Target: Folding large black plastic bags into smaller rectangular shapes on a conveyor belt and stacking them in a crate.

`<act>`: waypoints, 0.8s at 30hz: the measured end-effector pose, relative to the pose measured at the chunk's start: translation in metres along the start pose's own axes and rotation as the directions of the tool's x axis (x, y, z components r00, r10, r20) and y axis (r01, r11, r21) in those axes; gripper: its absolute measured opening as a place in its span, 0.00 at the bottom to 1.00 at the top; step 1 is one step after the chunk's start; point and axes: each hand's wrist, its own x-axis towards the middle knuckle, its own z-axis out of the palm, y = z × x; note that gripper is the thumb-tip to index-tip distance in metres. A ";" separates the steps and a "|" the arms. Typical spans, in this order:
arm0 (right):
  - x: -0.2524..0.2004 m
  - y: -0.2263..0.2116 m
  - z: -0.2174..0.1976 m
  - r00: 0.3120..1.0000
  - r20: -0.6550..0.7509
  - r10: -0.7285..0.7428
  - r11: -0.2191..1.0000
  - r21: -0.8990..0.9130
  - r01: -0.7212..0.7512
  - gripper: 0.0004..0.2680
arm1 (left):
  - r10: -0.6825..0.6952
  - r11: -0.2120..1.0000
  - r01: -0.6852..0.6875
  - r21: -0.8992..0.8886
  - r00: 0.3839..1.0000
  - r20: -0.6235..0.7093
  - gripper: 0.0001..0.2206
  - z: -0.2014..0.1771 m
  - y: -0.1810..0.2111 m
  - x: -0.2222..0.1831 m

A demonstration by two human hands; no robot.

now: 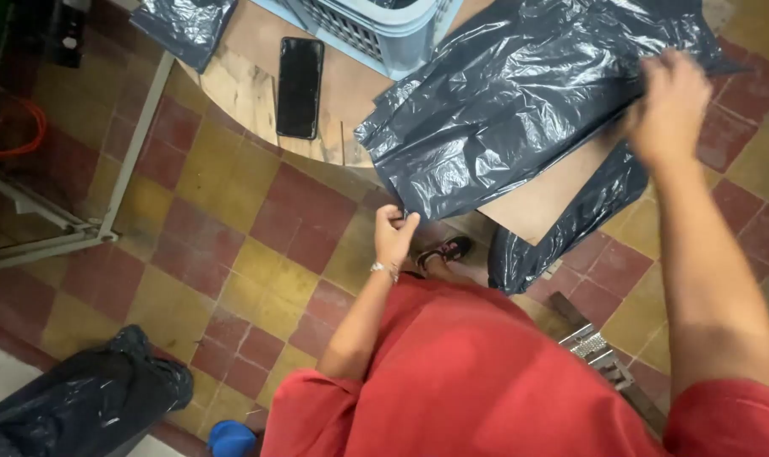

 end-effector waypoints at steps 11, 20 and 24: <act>-0.070 -0.222 0.051 0.925 -0.122 -0.361 0.833 0.403 0.379 0.20 | 0.002 0.996 0.010 -0.093 0.991 0.133 0.08 -0.006 -0.022 0.020; -0.049 -0.187 0.071 0.975 -0.169 -0.143 0.923 0.332 0.193 0.26 | 0.256 0.960 -0.258 -0.106 0.966 -0.028 0.02 -0.102 0.047 -0.007; -0.063 -0.160 0.051 0.989 -0.137 -0.056 0.871 0.477 0.115 0.32 | 0.152 0.978 -0.169 -0.121 0.979 -0.137 0.12 -0.121 0.098 -0.035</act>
